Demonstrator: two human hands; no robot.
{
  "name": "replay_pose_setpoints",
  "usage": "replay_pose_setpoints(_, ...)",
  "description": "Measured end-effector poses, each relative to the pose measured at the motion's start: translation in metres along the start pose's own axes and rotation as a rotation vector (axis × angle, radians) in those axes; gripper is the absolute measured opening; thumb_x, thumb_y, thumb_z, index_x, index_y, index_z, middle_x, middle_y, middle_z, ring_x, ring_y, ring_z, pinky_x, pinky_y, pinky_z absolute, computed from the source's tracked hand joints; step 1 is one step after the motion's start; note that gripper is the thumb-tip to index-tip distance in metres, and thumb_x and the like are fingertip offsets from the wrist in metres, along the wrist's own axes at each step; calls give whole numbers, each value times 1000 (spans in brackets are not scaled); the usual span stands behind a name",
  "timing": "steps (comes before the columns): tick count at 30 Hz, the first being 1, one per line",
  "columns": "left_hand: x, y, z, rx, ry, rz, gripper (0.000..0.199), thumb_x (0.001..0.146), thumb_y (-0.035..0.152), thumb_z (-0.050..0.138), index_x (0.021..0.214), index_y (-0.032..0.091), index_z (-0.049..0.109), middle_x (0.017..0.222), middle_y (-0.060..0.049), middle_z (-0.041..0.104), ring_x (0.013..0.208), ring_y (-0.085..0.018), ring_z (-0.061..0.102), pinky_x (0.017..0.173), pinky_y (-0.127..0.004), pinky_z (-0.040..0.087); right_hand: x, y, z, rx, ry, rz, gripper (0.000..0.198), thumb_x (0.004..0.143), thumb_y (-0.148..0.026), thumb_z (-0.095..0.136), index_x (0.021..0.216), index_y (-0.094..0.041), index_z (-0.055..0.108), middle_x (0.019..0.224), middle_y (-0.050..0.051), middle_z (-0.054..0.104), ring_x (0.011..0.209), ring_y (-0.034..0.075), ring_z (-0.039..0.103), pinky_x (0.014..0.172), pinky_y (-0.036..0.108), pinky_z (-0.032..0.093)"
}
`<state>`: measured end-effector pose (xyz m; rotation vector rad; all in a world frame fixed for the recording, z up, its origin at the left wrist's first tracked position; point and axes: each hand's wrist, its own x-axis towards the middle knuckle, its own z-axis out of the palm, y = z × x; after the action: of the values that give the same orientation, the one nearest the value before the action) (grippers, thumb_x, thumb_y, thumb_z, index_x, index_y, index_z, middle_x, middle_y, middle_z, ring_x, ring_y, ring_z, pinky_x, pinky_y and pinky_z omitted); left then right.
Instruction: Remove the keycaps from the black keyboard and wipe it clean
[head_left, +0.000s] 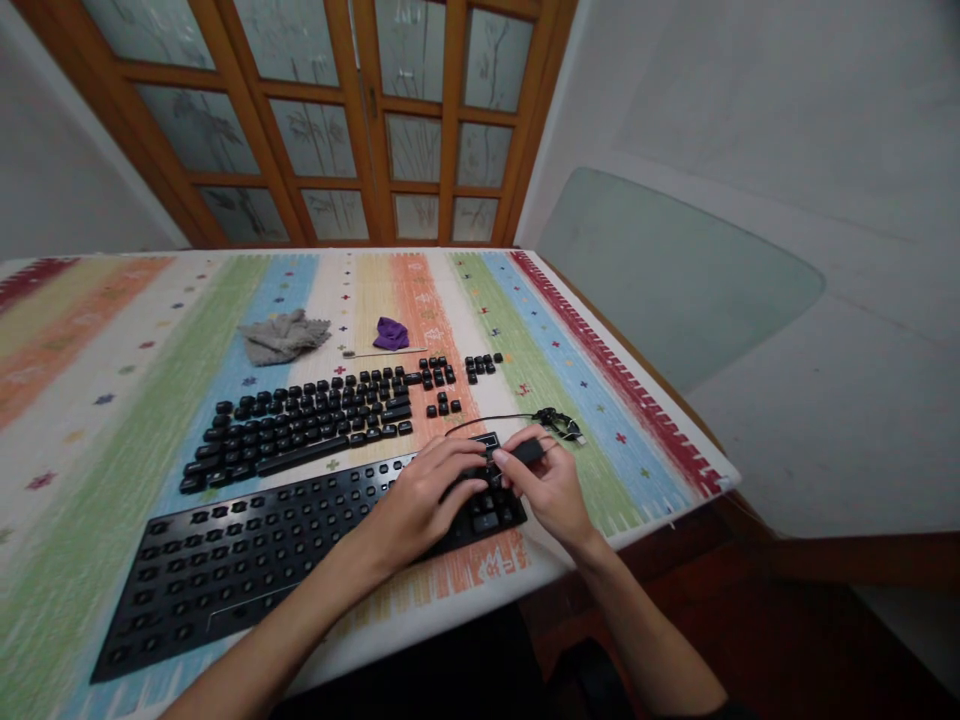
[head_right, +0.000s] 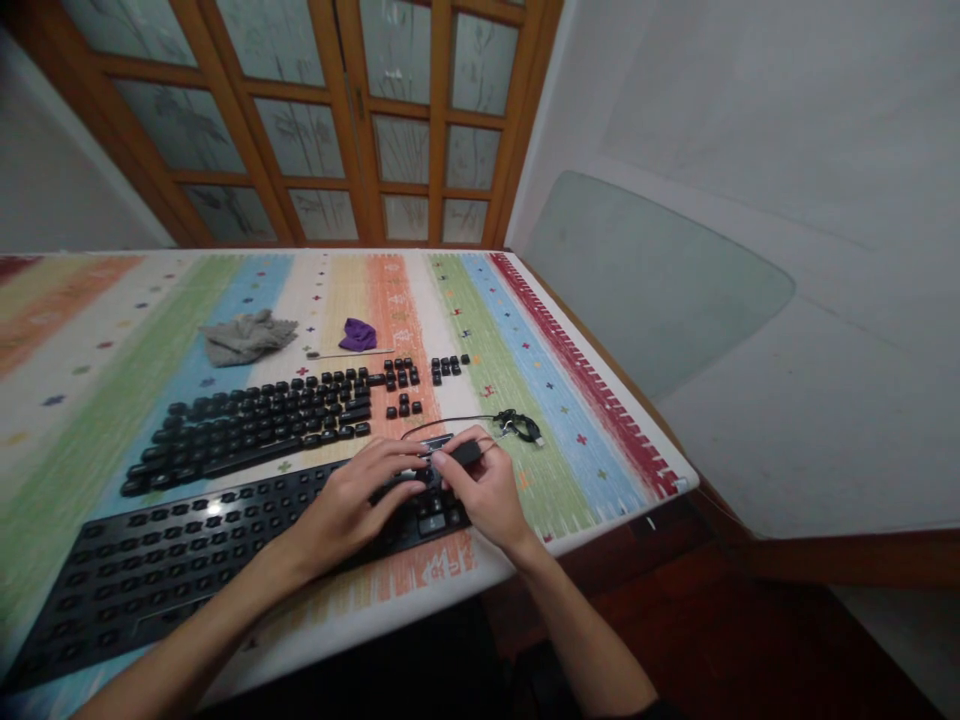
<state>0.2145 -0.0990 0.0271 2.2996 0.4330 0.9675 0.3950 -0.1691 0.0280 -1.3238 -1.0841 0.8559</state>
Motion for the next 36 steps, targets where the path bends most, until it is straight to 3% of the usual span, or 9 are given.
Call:
replay_pose_setpoints(4,21,-12,-16,148,-112,166,16,96,21,58,111,16,63,119,-13,63,113,-24,58,96,-44,52,4,1,-3,-13,71,-34,25,82,-39,72,82,-20,58,56,-5,57,47,10,53,47,21,43)
replay_pose_setpoints(9,60,-32,-28,156,-232,221,6,93,23,59,95,18,64,116,-10,61,111,-23,56,97,-43,49,8,4,-9,-76,171,-87,20,84,-35,71,81,-19,59,60,-5,56,49,9,54,49,21,43)
replay_pose_setpoints(12,85,-57,-23,282,-172,210,9,93,23,60,97,17,64,114,-10,60,110,-22,55,95,-41,49,7,8,-14,-81,185,-81,19,84,-34,70,82,-20,58,61,-5,57,49,10,55,49,21,43)
replay_pose_setpoints(14,100,-76,-16,449,-198,196,8,91,20,59,94,16,65,114,-11,60,109,-23,55,94,-40,50,6,11,-16,-77,176,-69,20,84,-35,70,83,-20,58,61,-5,58,49,10,56,48,22,43)
replay_pose_setpoints(18,123,-108,2,534,-236,177,8,87,15,59,88,14,68,111,-13,61,105,-27,54,91,-43,50,3,16,-21,-84,171,-46,20,84,-36,70,84,-20,58,60,-4,58,50,11,56,49,22,43)
replay_pose_setpoints(25,133,-131,22,602,-293,147,13,87,16,58,87,14,71,109,-12,61,104,-27,52,91,-43,49,2,22,-32,-86,172,-6,22,84,-38,70,86,-20,58,61,-5,58,51,11,57,50,22,45)
replay_pose_setpoints(36,133,-133,28,649,-346,121,17,87,15,55,86,12,72,109,-15,62,104,-28,52,90,-43,50,4,23,-31,-97,142,19,25,84,-42,70,85,-20,58,61,-4,58,50,12,57,50,23,44)
